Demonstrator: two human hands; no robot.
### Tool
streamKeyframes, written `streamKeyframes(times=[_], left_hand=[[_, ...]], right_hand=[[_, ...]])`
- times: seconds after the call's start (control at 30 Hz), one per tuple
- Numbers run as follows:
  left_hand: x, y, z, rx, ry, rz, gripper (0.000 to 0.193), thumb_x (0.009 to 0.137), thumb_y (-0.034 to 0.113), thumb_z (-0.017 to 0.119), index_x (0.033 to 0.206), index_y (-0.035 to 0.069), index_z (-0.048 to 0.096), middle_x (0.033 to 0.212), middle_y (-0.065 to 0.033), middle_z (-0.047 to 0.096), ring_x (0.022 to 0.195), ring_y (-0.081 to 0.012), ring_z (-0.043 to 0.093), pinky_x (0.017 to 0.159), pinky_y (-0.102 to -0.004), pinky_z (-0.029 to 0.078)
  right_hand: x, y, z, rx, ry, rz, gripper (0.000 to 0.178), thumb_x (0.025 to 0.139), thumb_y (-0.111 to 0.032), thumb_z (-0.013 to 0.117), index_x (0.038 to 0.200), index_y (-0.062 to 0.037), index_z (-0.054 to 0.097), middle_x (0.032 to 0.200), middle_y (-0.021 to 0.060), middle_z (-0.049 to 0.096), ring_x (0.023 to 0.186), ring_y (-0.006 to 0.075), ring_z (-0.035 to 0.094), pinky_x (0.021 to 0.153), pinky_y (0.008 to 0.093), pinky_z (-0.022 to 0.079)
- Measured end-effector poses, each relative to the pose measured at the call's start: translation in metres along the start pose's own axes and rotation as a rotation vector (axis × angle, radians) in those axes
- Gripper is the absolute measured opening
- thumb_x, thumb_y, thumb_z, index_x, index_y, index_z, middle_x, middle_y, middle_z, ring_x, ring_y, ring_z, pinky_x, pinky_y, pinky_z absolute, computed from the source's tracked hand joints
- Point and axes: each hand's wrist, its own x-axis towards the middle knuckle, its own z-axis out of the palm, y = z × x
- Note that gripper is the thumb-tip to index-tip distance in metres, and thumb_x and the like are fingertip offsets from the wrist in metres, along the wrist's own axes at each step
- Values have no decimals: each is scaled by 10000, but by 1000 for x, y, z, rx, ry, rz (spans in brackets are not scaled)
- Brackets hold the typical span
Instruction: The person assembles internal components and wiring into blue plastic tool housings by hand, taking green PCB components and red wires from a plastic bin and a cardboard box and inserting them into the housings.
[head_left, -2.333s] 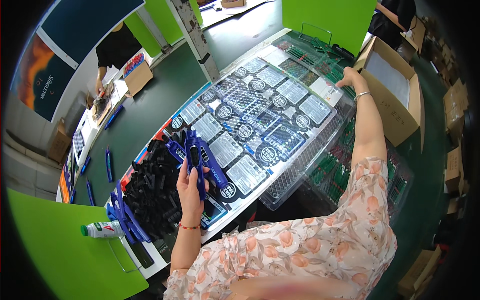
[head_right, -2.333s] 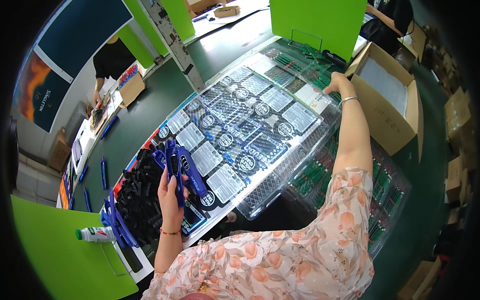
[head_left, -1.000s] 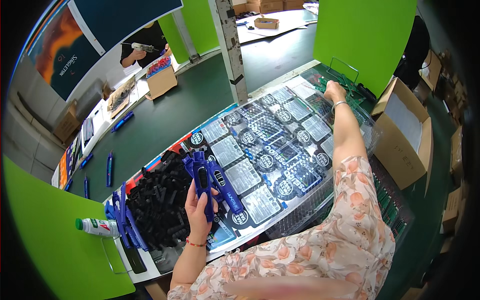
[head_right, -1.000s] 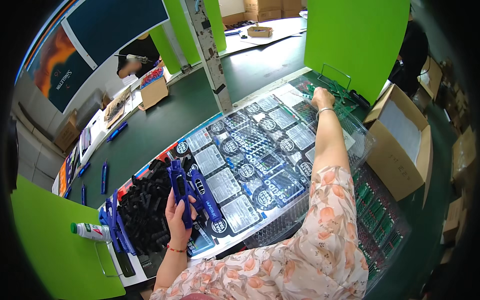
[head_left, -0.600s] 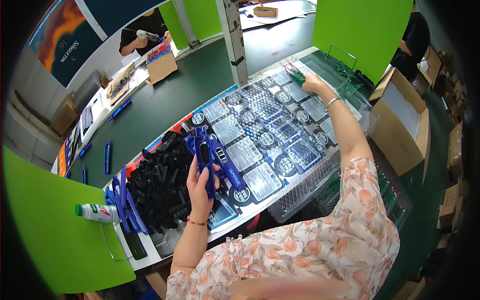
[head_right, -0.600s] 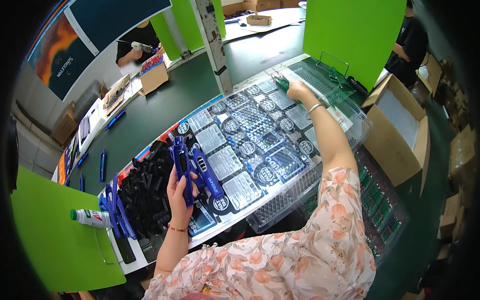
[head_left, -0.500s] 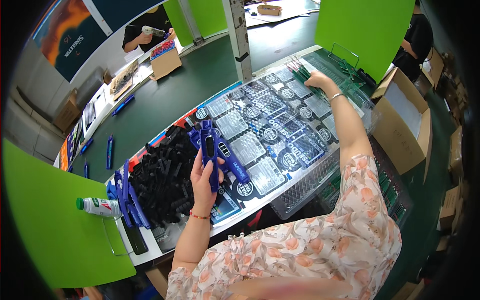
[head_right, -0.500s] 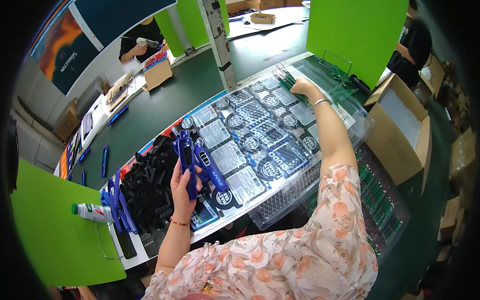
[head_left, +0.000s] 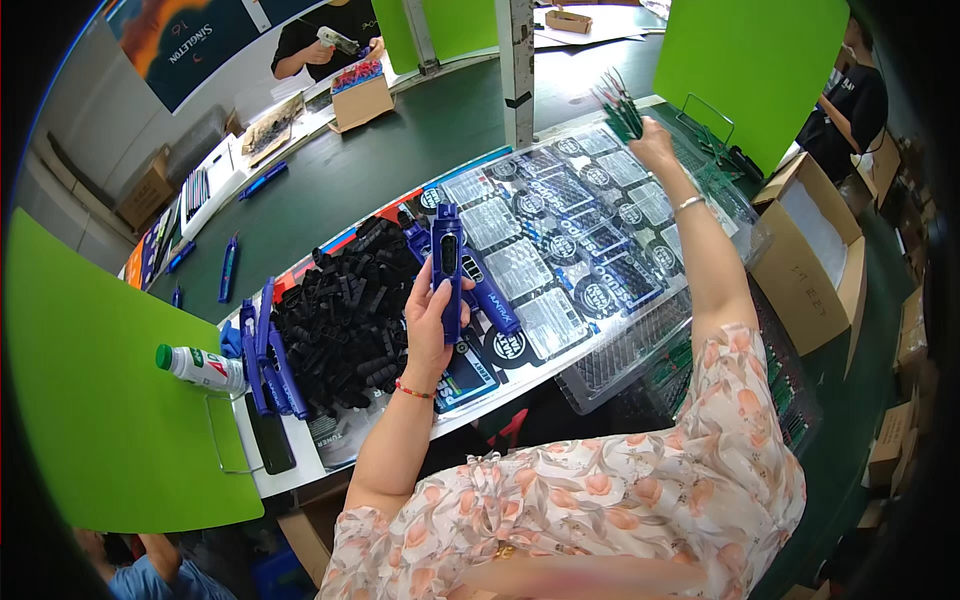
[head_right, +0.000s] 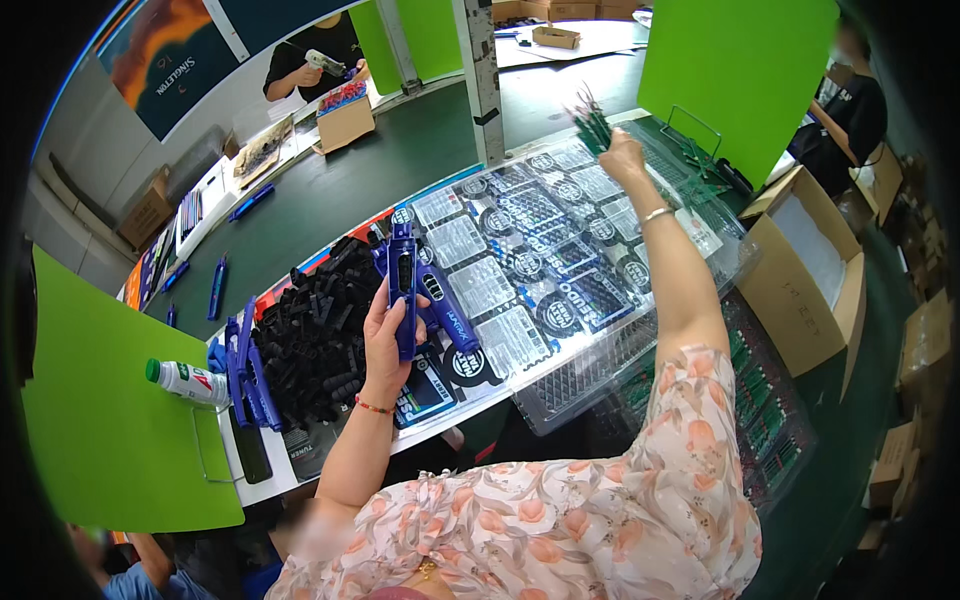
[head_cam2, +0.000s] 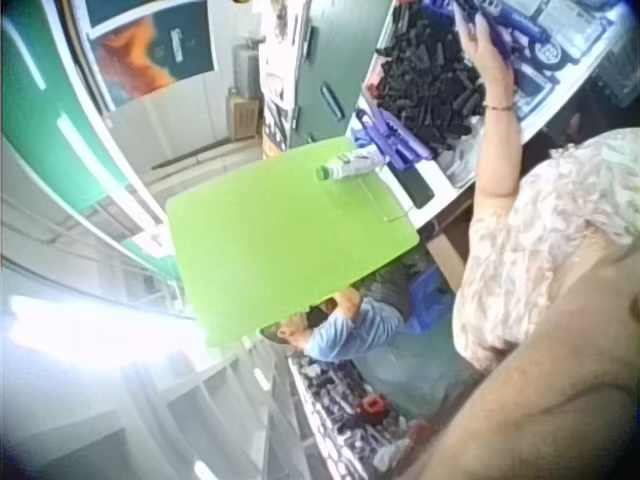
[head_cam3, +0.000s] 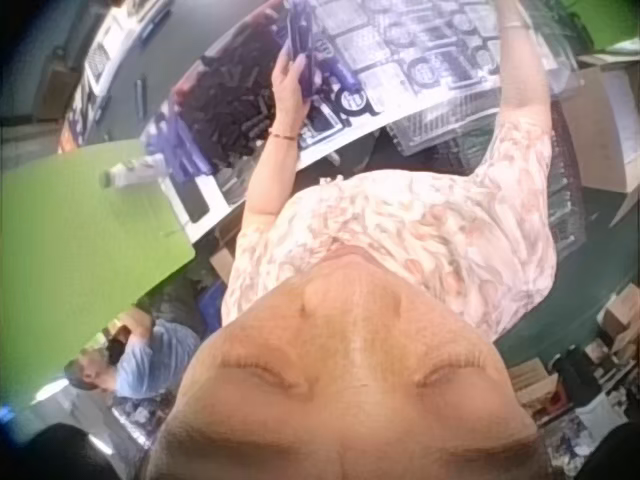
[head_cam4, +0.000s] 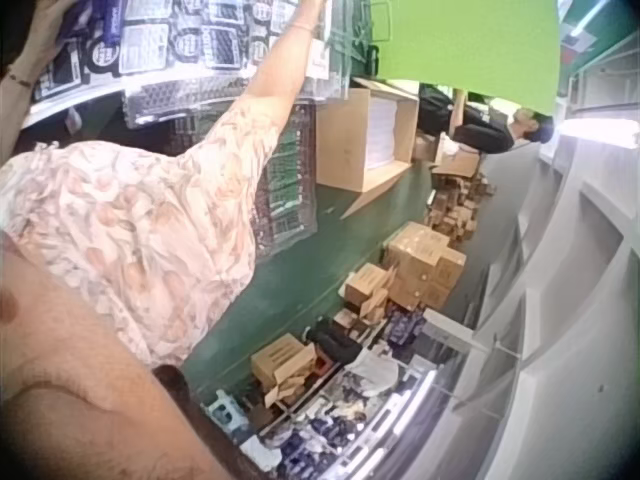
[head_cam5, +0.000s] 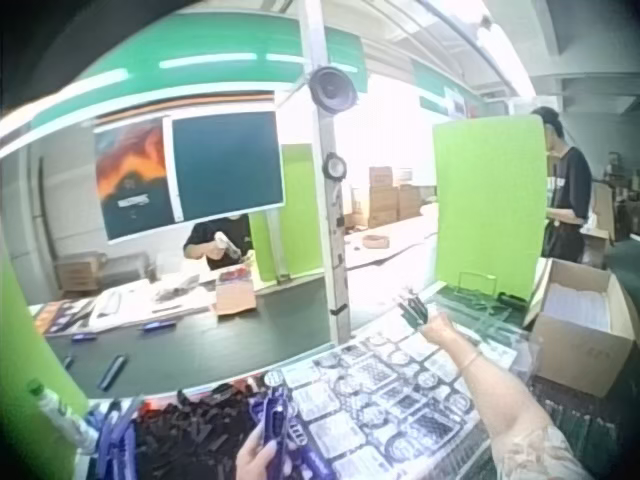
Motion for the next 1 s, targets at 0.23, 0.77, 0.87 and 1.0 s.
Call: streamKeyframes(times=[0.23, 0.77, 0.87, 1.0], left_hand=[[0, 7, 2, -65, 12, 48, 525, 975, 71, 492, 1476, 46, 335, 991, -139, 653, 617, -109, 561, 557, -228, 468], [-3, 12, -3, -145, 91, 89, 488, 964, 88, 494, 1437, 43, 387, 952, -128, 651, 591, -117, 561, 539, -246, 478], [-2, 12, -3, -143, 105, 81, 486, 963, 88, 495, 1436, 45, 390, 952, -130, 653, 587, -118, 564, 537, -247, 479], [-1, 12, -3, -119, 104, 91, 475, 967, 84, 487, 1432, 47, 399, 952, -129, 657, 584, -118, 568, 535, -246, 481]], right_hand=[[-117, -137, 21, 482, -546, -82, 355, 681, -96, 738, 997, 51, 670, 903, 186, 689, 858, 273, 669, 774, 366, 520], [-147, -152, 65, 28, -128, -442, 238, 844, -286, 668, 902, -62, 724, 955, 139, 704, 926, 323, 669, 804, 448, 533], [-146, -168, 69, 25, -131, -485, 231, 815, -275, 693, 897, -63, 728, 869, 125, 711, 838, 314, 676, 763, 420, 526], [-144, -182, 72, -167, -246, -393, 190, 800, -250, 688, 868, -76, 723, 928, 132, 706, 868, 320, 682, 749, 443, 537]])
